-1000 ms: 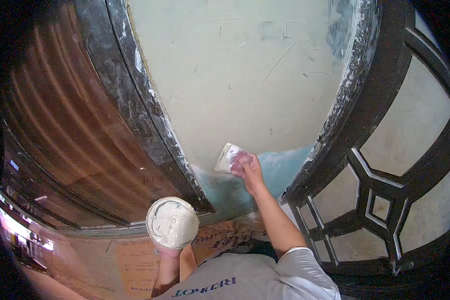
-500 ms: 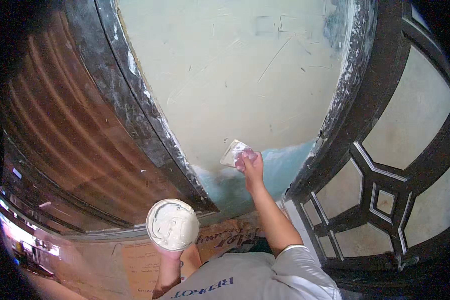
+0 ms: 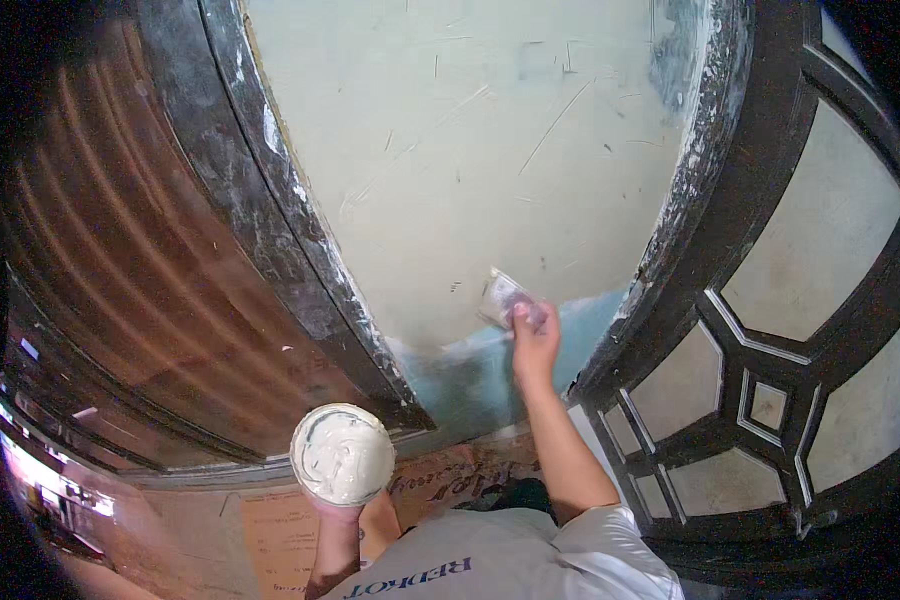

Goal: The person applies and smooths plaster or filler onto a wall using a putty knife or spatula.

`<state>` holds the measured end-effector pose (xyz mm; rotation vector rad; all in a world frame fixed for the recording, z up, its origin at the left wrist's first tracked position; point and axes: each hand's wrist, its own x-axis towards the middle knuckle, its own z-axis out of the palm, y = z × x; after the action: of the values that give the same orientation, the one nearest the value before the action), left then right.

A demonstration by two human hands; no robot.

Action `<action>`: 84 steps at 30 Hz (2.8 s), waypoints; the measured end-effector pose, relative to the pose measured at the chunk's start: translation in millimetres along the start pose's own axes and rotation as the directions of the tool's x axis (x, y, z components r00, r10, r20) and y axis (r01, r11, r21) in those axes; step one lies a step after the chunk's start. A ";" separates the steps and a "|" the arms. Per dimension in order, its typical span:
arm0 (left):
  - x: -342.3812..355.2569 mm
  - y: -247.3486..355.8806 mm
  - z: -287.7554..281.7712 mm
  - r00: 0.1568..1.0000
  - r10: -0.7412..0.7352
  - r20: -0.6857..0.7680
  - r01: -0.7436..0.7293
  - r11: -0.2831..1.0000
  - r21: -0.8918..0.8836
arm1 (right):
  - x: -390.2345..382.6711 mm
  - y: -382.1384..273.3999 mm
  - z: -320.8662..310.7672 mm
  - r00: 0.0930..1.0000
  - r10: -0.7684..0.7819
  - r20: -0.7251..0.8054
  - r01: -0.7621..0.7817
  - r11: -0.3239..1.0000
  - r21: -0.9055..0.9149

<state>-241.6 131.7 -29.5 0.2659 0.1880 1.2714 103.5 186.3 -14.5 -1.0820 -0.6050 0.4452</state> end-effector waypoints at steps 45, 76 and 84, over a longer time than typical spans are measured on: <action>8.6 -15.7 11.0 0.997 -0.021 -0.071 0.022 1.000 0.020 | -98.4 94.4 -1.3 0.608 -0.166 0.777 0.782 0.296 -0.549; 24.6 -101.6 64.9 0.998 -0.055 0.010 0.054 0.998 0.026 | 153.0 -192.6 11.9 0.578 -0.789 0.211 0.706 0.353 -0.613; 16.9 -111.6 79.8 0.997 -0.008 -0.077 0.014 0.997 0.082 | -3.6 -10.1 -10.6 0.406 -0.259 0.876 0.914 0.102 -0.393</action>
<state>-111.9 110.3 13.4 0.2863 0.3076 1.2653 108.2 172.8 -9.7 -1.4691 -2.0680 -0.5075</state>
